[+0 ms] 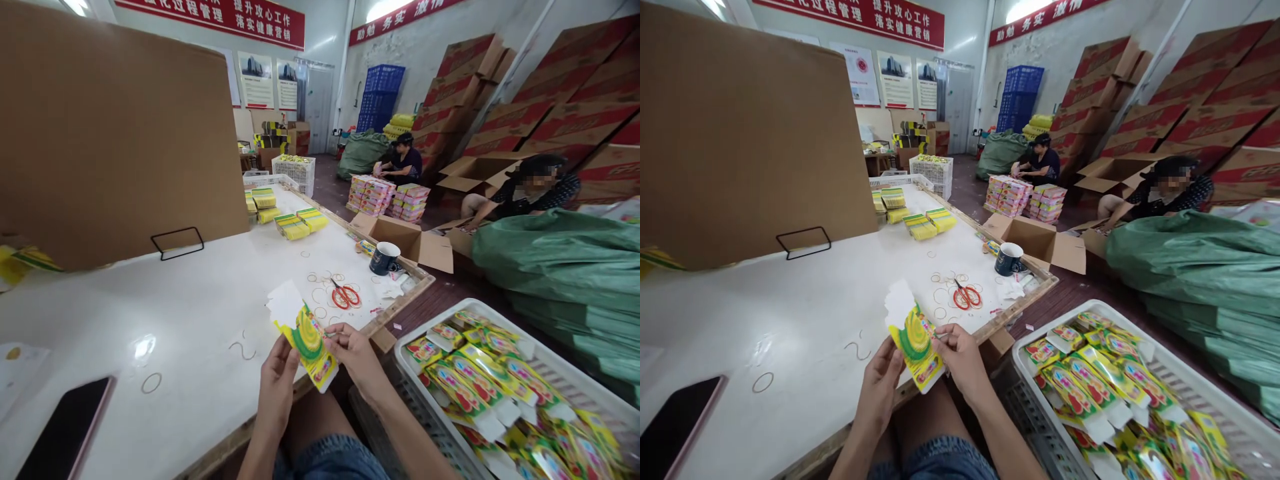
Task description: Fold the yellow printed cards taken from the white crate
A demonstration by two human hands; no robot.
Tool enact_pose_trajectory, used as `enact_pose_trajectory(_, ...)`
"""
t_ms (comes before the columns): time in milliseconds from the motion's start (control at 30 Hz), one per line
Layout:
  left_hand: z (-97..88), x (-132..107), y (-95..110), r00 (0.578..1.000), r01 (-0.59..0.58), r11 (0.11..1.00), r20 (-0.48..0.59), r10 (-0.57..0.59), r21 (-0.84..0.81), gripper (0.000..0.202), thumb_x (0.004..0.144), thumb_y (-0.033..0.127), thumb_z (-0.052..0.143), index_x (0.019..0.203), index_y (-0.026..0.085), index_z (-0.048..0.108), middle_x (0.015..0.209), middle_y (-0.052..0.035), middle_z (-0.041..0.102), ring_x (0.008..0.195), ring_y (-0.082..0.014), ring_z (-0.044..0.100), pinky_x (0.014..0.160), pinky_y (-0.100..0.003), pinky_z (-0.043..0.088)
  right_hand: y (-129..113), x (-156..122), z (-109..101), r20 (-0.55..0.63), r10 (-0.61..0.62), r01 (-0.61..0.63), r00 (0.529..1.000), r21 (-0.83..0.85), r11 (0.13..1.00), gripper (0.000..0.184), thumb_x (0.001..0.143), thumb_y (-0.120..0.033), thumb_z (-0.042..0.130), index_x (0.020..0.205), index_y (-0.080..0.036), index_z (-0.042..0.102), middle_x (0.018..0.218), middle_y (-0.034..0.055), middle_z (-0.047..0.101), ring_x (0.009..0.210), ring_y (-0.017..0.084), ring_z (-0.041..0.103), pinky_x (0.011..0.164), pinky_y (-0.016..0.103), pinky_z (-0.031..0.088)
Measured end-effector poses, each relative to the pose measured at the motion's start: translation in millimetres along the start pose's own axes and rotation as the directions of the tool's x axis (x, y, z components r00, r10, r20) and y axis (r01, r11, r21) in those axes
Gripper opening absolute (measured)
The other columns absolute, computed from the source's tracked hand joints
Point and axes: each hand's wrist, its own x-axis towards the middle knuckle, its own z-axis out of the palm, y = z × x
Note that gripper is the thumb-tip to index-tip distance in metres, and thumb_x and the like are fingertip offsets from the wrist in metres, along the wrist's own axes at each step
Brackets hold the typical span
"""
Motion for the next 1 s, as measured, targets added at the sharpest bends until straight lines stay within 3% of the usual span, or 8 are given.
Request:
enact_pose_trajectory(67,2.3,-5,11,0.987,0.129,0.972,0.116,-0.108,-0.194,0.065,0.083,0.048,0.060,0.134,0.013,0.041,0.135,-0.0164,0.046,0.122,-0.0257,0.048,0.101,-0.036,0.041,-6,-10,12,0.049,0.046,-0.053,0.998,0.155,0.987,0.055,0.071,-0.057,0.063,0.099,-0.013,0.048,0.081,0.0094,0.063,0.074,0.019,0.061,0.071,0.032,0.047)
enact_pose_trajectory(167,2.3,-13,22,0.974,0.167,0.930,0.200,-0.105,-0.328,0.053,0.081,0.045,0.063,0.125,0.017,0.055,0.125,-0.0126,0.055,0.116,-0.0253,0.053,0.096,-0.034,0.044,-17,-22,24,0.121,0.063,-0.101,0.991,0.343,0.934,0.049,0.068,-0.049,0.072,0.092,-0.011,0.053,0.089,0.0104,0.064,0.080,0.017,0.059,0.077,0.030,0.045)
enact_pose_trajectory(367,2.3,-14,26,0.986,0.166,0.897,0.072,-0.150,-0.410,0.037,0.078,0.034,0.068,0.109,0.015,0.060,0.110,-0.0086,0.063,0.102,-0.0193,0.060,0.088,-0.029,0.048,-26,-31,24,0.166,0.062,-0.113,0.984,0.318,0.941,0.045,0.067,-0.046,0.074,0.089,-0.009,0.060,0.085,0.0081,0.061,0.078,0.016,0.054,0.077,0.031,0.044)
enact_pose_trajectory(533,4.0,-12,19,0.974,0.211,0.928,-0.016,-0.227,-0.307,0.054,0.074,0.041,0.070,0.112,0.010,0.049,0.110,-0.0133,0.061,0.100,-0.0216,0.060,0.083,-0.030,0.050,-20,-32,28,0.096,0.078,-0.101,0.992,0.266,0.959,0.045,0.064,-0.045,0.076,0.078,-0.008,0.055,0.074,0.0063,0.057,0.068,0.015,0.051,0.068,0.029,0.043)
enact_pose_trajectory(700,5.6,-15,19,0.991,0.102,0.993,-0.082,-0.107,-0.063,0.066,0.078,0.038,0.067,0.127,0.016,0.027,0.106,-0.0119,0.061,0.096,-0.0203,0.061,0.081,-0.031,0.050,-15,-35,31,-0.009,0.035,-0.034,0.999,0.111,0.993,0.037,0.075,-0.044,0.066,0.078,-0.010,0.050,0.071,0.0050,0.054,0.065,0.013,0.048,0.062,0.027,0.041)
enact_pose_trajectory(800,7.4,-20,25,0.995,0.045,0.999,-0.088,-0.047,-0.023,0.070,0.081,0.035,0.065,0.130,0.024,0.016,0.103,-0.0102,0.061,0.090,-0.0209,0.063,0.075,-0.032,0.051,-17,-35,27,0.020,-0.058,0.057,0.998,0.038,0.998,0.035,0.079,-0.040,0.063,0.095,-0.011,0.049,0.083,0.0055,0.055,0.070,0.014,0.051,0.065,0.027,0.043)
enact_pose_trajectory(900,7.6,-26,33,0.998,0.058,0.998,0.031,-0.057,-0.037,0.069,0.085,0.032,0.060,0.135,0.027,0.011,0.111,-0.0123,0.058,0.095,-0.0213,0.062,0.078,-0.032,0.051,-24,-35,19,0.112,-0.157,0.143,0.981,0.121,0.982,0.048,0.086,-0.037,0.056,0.126,-0.018,0.038,0.104,0.0073,0.054,0.081,0.014,0.054,0.074,0.028,0.046)
enact_pose_trajectory(1000,6.5,-29,40,0.982,0.098,0.994,0.168,-0.089,-0.046,0.066,0.088,0.029,0.056,0.138,0.025,0.014,0.117,-0.0141,0.055,0.102,-0.0214,0.059,0.082,-0.031,0.049,-32,-34,8,0.218,-0.181,0.137,0.959,0.202,0.970,0.052,0.090,-0.036,0.053,0.134,-0.022,0.029,0.112,0.0087,0.053,0.091,0.014,0.054,0.082,0.030,0.046)
